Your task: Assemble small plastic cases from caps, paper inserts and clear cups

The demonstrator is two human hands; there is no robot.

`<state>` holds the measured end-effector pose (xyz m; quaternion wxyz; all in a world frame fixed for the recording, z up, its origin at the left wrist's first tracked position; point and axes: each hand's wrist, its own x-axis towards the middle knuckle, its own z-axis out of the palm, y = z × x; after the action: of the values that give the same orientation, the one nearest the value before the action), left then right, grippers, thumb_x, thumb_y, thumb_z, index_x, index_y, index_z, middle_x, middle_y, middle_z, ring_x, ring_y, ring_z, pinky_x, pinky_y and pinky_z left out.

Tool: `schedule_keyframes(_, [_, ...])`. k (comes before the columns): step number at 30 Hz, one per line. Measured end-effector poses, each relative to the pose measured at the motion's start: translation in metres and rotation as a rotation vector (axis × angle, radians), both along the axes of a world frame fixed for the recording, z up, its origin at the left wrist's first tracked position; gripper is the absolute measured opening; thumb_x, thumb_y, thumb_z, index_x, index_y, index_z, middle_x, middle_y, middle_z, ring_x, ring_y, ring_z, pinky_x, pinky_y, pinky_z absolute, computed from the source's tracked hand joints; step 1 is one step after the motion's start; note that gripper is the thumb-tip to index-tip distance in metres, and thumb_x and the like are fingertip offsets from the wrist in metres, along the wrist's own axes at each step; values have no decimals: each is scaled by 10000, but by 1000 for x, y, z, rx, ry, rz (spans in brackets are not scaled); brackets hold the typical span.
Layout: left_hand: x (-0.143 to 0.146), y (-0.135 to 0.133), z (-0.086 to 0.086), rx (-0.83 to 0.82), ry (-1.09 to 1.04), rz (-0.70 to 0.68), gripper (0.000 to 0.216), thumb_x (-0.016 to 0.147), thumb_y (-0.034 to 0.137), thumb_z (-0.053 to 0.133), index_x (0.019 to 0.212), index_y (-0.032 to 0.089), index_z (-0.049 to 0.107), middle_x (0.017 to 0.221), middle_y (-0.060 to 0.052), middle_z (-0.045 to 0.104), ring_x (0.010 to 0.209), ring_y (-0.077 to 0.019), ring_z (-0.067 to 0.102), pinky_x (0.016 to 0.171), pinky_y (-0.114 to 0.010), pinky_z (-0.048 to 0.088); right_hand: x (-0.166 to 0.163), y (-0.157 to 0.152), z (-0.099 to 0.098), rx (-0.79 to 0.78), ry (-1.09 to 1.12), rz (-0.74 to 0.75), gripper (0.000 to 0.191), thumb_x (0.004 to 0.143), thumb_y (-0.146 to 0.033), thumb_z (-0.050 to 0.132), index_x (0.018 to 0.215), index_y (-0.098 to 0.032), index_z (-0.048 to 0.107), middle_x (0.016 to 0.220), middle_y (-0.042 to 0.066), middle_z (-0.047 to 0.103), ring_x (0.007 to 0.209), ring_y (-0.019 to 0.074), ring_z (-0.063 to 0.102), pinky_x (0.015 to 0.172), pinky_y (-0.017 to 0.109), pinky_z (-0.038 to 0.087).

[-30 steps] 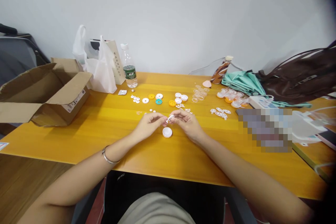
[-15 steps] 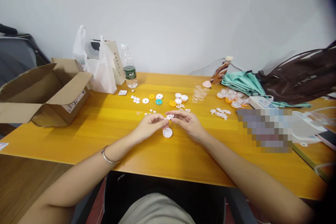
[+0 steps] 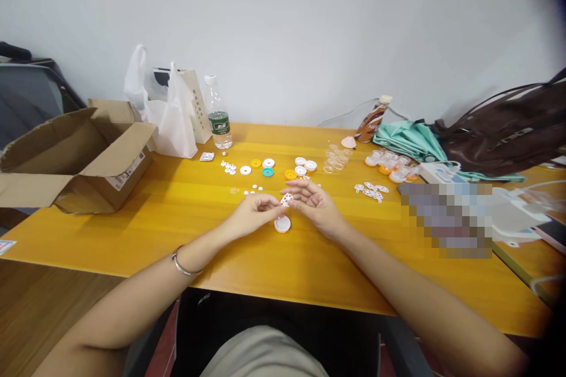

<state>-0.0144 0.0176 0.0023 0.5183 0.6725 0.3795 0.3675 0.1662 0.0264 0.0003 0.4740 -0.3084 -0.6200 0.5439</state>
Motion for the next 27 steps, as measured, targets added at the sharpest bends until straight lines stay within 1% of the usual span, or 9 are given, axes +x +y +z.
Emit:
schedule_keyframes(3, [-1, 0, -2, 15, 18, -27, 236, 768, 349, 587, 775, 117, 632, 735, -45, 658, 670, -120, 600, 675, -242, 472, -2, -3, 1, -4, 14, -14, 366, 699, -266, 670, 1027, -268, 506, 927, 15, 626, 796, 123, 603, 807, 310, 478])
schedule_keyframes(7, [0, 0, -1, 36, 18, 34, 230, 756, 346, 598, 768, 119, 634, 735, -44, 662, 669, -124, 605, 672, -244, 476, 7, 4, 9, -9, -38, -39, 324, 714, -315, 644, 1001, -267, 502, 1131, 31, 554, 789, 116, 602, 797, 321, 474])
schedule_keyframes(9, [0, 1, 1, 47, 21, 82, 230, 750, 346, 602, 751, 119, 635, 724, -41, 663, 669, -126, 608, 670, -243, 478, 20, 16, 13, 47, -96, -157, 269, 740, -352, 602, 975, -249, 524, 1161, 39, 537, 859, 143, 596, 798, 331, 466])
schedule_keyframes(11, [1, 1, 3, 61, 30, 112, 227, 749, 342, 601, 741, 119, 637, 714, -38, 665, 671, -127, 611, 669, -239, 477, 36, 30, 12, 149, -221, -349, 225, 765, -370, 558, 933, -221, 548, 1041, 49, 587, 843, 160, 582, 770, 340, 459])
schedule_keyframes(13, [1, 1, 3, 74, 42, 119, 222, 749, 337, 599, 741, 119, 639, 713, -35, 667, 673, -126, 612, 662, -231, 474, 50, 44, 7, 258, -470, -474, 193, 762, -345, 558, 881, -195, 584, 894, 51, 609, 781, 171, 562, 748, 353, 446])
schedule_keyframes(15, [1, 1, 3, 79, 54, 116, 220, 752, 333, 595, 741, 118, 638, 716, -36, 667, 674, -125, 610, 656, -227, 471, 58, 52, -1, 359, -685, -439, 179, 743, -325, 585, 839, -178, 620, 836, 56, 602, 755, 178, 547, 748, 359, 437])
schedule_keyframes(18, [1, 1, 3, 78, 60, 113, 222, 756, 335, 588, 750, 118, 636, 720, -38, 665, 677, -127, 608, 658, -230, 470, 58, 55, -12, 453, -851, -310, 235, 750, -338, 593, 915, -183, 655, 845, 66, 577, 807, 195, 545, 771, 355, 431])
schedule_keyframes(21, [1, 2, 1, 89, 65, 110, 228, 758, 342, 584, 753, 120, 636, 723, -39, 663, 678, -129, 605, 662, -235, 470, 52, 53, -19, 506, -921, -267, 276, 762, -343, 588, 989, -200, 654, 871, 73, 559, 852, 209, 540, 787, 357, 424])
schedule_keyframes(27, [2, 2, -1, 86, 65, 104, 242, 757, 354, 584, 747, 117, 632, 723, -41, 661, 673, -129, 602, 664, -241, 473, 48, 51, -19, 512, -919, -285, 180, 753, -285, 593, 883, -190, 673, 837, 63, 555, 807, 194, 536, 752, 336, 423])
